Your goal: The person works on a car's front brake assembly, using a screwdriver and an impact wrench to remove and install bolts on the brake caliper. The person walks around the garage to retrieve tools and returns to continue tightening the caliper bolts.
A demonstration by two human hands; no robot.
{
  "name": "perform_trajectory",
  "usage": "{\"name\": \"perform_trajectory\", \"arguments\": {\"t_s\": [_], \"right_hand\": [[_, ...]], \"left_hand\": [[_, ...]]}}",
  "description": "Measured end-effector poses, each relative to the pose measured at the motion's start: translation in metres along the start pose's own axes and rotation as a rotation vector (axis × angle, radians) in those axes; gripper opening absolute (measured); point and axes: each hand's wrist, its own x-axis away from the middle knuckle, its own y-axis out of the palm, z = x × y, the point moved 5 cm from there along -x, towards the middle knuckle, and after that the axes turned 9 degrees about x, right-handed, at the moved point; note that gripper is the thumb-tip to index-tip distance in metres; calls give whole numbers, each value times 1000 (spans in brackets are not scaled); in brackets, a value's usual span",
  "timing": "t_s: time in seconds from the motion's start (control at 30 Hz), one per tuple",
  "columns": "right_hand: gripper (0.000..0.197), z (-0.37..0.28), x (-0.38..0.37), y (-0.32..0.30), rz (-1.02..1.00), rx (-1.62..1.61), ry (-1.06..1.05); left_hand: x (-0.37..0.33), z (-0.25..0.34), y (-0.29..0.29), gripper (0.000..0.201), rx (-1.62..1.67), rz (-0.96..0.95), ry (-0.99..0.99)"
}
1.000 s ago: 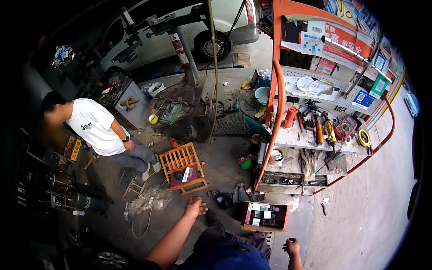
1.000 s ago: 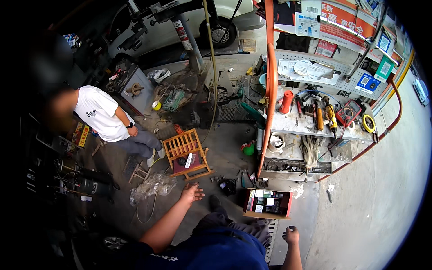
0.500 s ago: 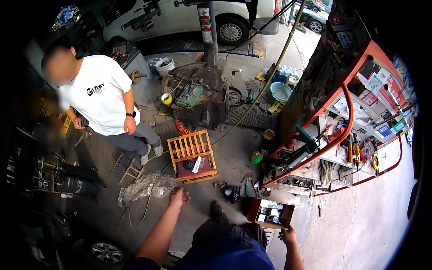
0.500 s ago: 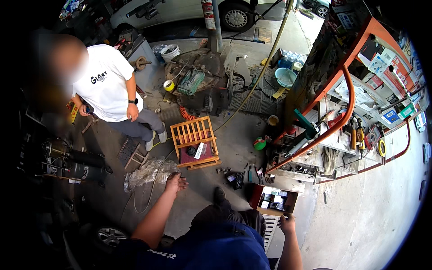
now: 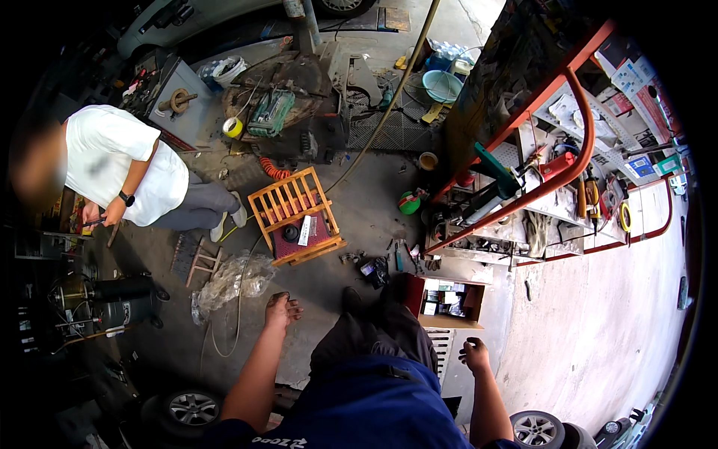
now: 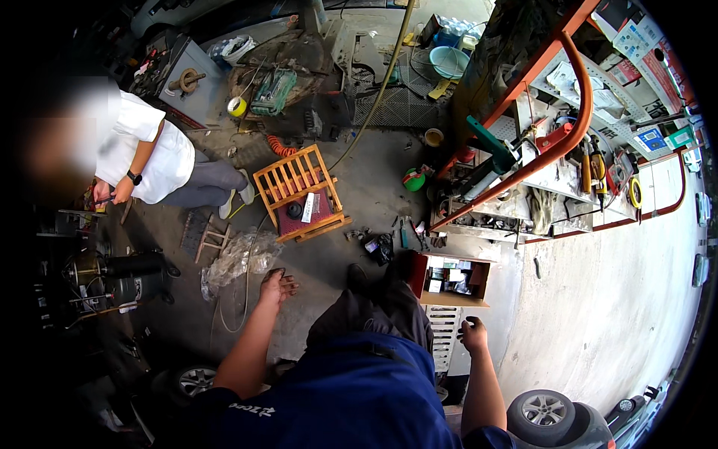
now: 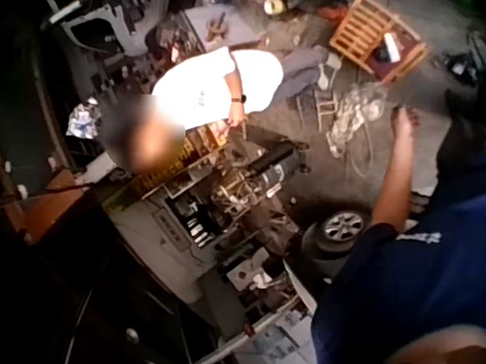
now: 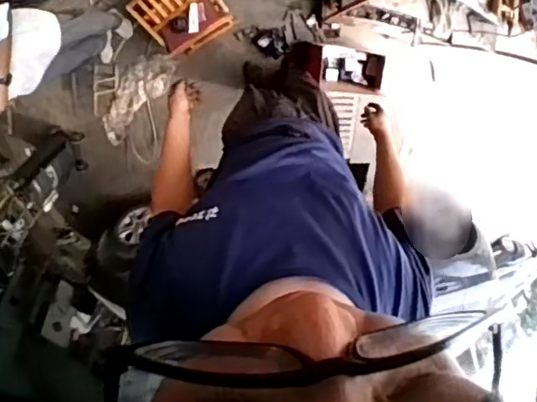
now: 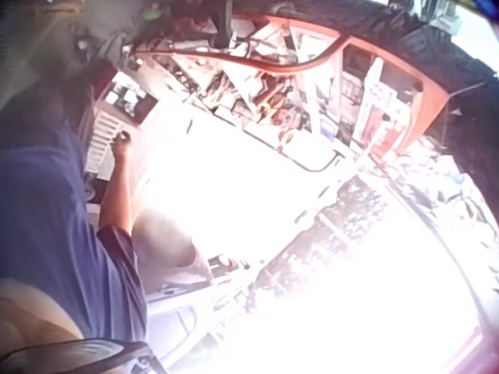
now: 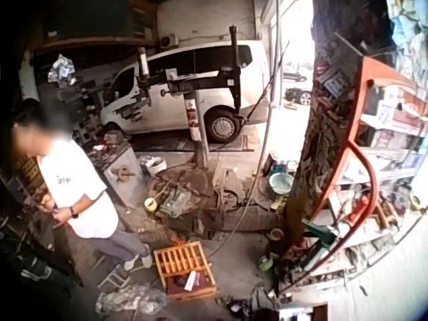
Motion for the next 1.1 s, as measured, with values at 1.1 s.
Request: {"name": "perform_trajectory", "arguments": {"t_s": [1.1], "right_hand": [[36, -17, -152, -18, -229, -42, 46]], "left_hand": [[86, 31, 49, 29, 100, 85, 186]]}}
